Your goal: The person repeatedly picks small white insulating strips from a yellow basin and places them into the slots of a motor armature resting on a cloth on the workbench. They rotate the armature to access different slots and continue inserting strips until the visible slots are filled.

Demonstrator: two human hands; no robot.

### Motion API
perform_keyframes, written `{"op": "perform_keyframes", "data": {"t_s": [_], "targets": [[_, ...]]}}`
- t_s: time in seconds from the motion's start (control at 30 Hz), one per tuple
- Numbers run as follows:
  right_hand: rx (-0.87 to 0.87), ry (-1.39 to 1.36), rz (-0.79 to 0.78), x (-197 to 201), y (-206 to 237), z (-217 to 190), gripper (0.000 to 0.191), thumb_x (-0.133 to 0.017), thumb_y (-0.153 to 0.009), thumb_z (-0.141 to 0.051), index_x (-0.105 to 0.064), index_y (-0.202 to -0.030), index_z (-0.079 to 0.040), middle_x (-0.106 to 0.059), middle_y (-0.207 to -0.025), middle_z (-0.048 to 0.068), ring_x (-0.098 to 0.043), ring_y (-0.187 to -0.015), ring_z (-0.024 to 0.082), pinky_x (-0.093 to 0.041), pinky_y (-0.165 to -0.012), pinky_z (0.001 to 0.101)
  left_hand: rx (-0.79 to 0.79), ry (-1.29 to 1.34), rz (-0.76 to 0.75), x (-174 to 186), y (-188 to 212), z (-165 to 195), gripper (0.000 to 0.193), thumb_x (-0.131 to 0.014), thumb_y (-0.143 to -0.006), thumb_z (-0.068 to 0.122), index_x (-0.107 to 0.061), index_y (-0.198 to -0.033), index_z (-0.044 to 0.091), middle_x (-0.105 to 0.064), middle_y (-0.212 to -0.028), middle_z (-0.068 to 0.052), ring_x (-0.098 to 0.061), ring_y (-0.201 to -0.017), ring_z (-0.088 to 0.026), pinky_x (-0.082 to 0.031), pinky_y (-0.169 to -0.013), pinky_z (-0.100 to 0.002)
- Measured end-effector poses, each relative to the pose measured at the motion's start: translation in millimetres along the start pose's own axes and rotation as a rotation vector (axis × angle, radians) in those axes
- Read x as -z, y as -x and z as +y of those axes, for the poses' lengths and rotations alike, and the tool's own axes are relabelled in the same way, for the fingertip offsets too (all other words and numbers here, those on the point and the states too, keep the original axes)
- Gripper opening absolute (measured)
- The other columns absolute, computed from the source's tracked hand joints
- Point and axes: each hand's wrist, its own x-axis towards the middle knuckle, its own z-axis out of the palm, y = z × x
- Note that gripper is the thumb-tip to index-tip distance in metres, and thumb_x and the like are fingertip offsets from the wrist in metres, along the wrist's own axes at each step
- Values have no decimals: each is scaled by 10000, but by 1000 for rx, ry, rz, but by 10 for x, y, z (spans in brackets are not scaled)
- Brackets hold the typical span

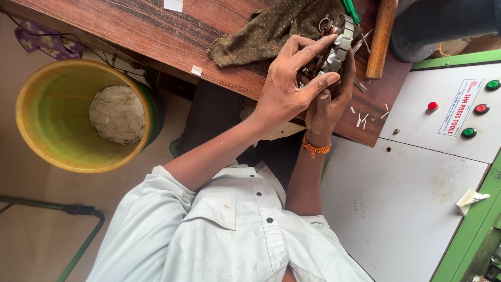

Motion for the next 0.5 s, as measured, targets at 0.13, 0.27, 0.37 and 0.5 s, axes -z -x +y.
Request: {"op": "perform_keyframes", "data": {"t_s": [0.13, 0.27, 0.37, 0.5], "targets": [[94, 349, 75, -48, 51, 19, 1091, -475, -928, -832, -299, -1646, -30, -451, -1588, 137, -553, -1446, 228, -575, -1176, 382, -10, 21, -5, -29, 63, -37, 597, -807, -979, 351, -522, -1479, 193, -585, -1148, -23, -640, -1090, -143, -612, -962, -309], [168, 392, 74, -65, 71, 35, 1061, -428, -957, -832, -257, -1668, -64, -389, -1648, 130, -481, -1491, 225, -518, -1226, 392, -34, 50, 12, -91, 125, -67, 700, -820, -972, 374, -423, -1538, 266, -594, -1223, -17, -640, -1164, -141, -610, -1007, -315], [172, 369, 82, -63, 77, 55, 1043, -449, -939, -821, -279, -1619, -49, -411, -1620, 147, -543, -1351, 227, -551, -1087, 400, 33, 53, 2, -115, 152, -90, 788, -849, -935, 374, -406, -1582, 302, -637, -1152, 10, -655, -1084, -119, -605, -926, -291], [182, 392, 112, -63, 90, 94, 1045, -445, -927, -824, -329, -1603, -36, -462, -1599, 167, -660, -1257, 231, -651, -980, 401, 112, 180, -32, -110, 192, -72, 821, -849, -910, 345, -387, -1586, 289, -633, -1168, 20, -689, -1011, -90, -625, -910, -270]]}}
